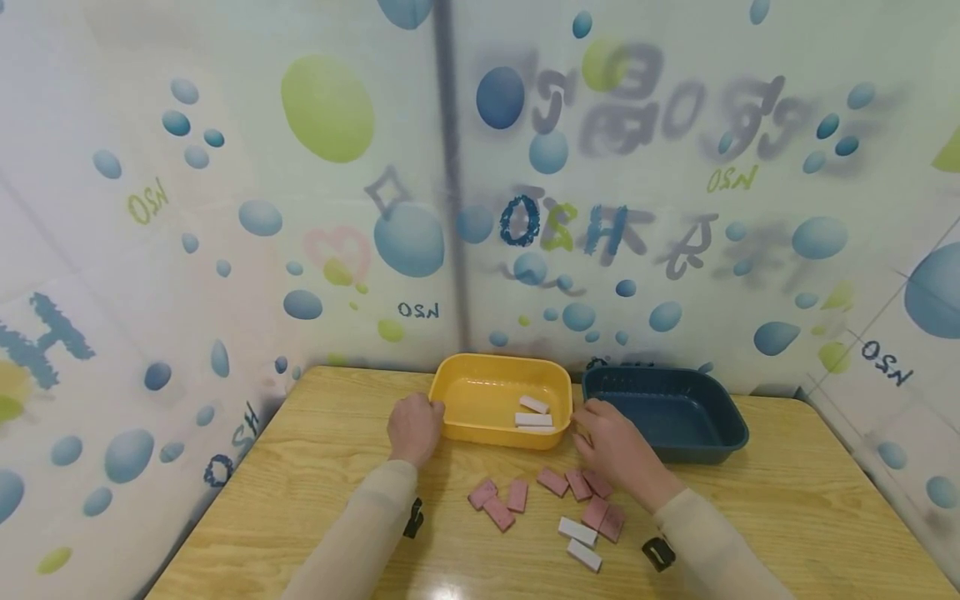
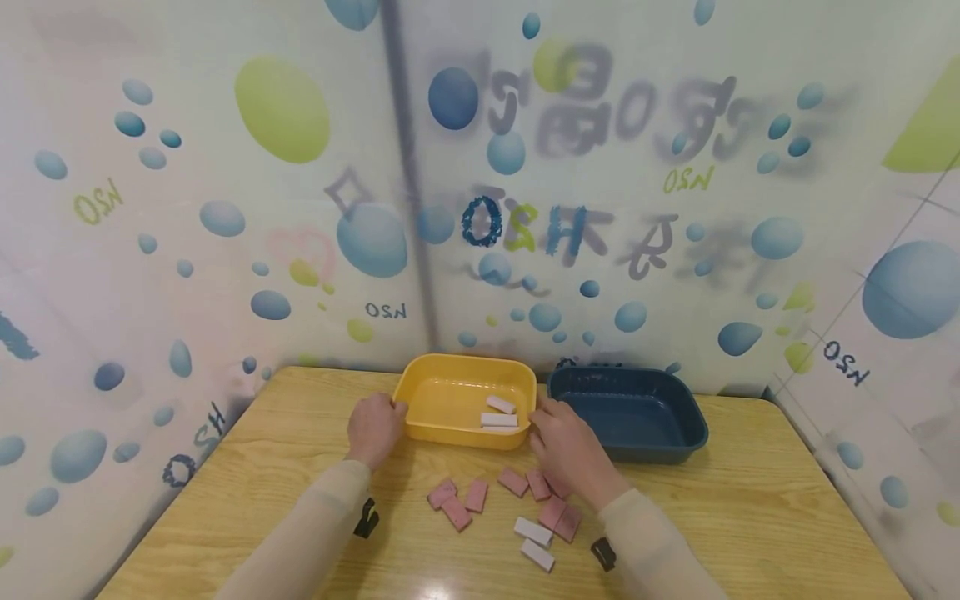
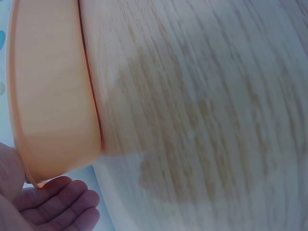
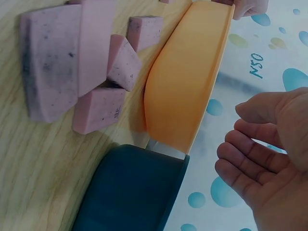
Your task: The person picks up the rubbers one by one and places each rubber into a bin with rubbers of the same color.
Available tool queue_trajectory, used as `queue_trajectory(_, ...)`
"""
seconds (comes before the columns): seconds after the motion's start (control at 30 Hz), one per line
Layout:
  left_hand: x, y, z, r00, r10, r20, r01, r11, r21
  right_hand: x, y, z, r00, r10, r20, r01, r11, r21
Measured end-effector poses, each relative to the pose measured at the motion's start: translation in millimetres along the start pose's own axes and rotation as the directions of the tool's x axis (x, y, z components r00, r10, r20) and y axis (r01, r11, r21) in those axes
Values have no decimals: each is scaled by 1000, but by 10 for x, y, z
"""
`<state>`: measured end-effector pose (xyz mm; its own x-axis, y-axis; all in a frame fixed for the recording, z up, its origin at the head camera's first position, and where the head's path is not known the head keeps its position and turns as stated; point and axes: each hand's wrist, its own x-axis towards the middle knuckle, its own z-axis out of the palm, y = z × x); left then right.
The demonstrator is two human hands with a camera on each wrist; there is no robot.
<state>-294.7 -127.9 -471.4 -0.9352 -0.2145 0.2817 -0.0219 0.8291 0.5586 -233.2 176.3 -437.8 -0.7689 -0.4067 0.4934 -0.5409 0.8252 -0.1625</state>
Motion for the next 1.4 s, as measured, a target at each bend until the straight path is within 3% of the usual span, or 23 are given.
queue_trajectory(0.27, -6, 5, -15, 1000, -4, 11, 4, 1000, 2, -85, -32, -33, 997, 57, 55, -56, 998, -19)
queue_trajectory(0.5, -16, 2, -14, 1000, 0, 1, 0, 1000, 24, -157, -52, -49, 999, 22, 39, -22, 1000, 10)
queue_trajectory(0.9, -15, -4, -8, 1000, 6, -3, -5, 1000, 20, -309, -81, -83, 983, 41, 178, -49, 998, 41)
queue_trajectory(1.13, -9, 6, -12, 1000, 11, 0, -11, 1000, 20, -390, -96, -90, 976, -9, 219, 4, 1000, 23)
queue_trajectory(1.4, 2, 17, -13, 1000, -4, 7, 4, 999, 32, -472, -89, -99, 956, -66, 288, 19, 987, 161)
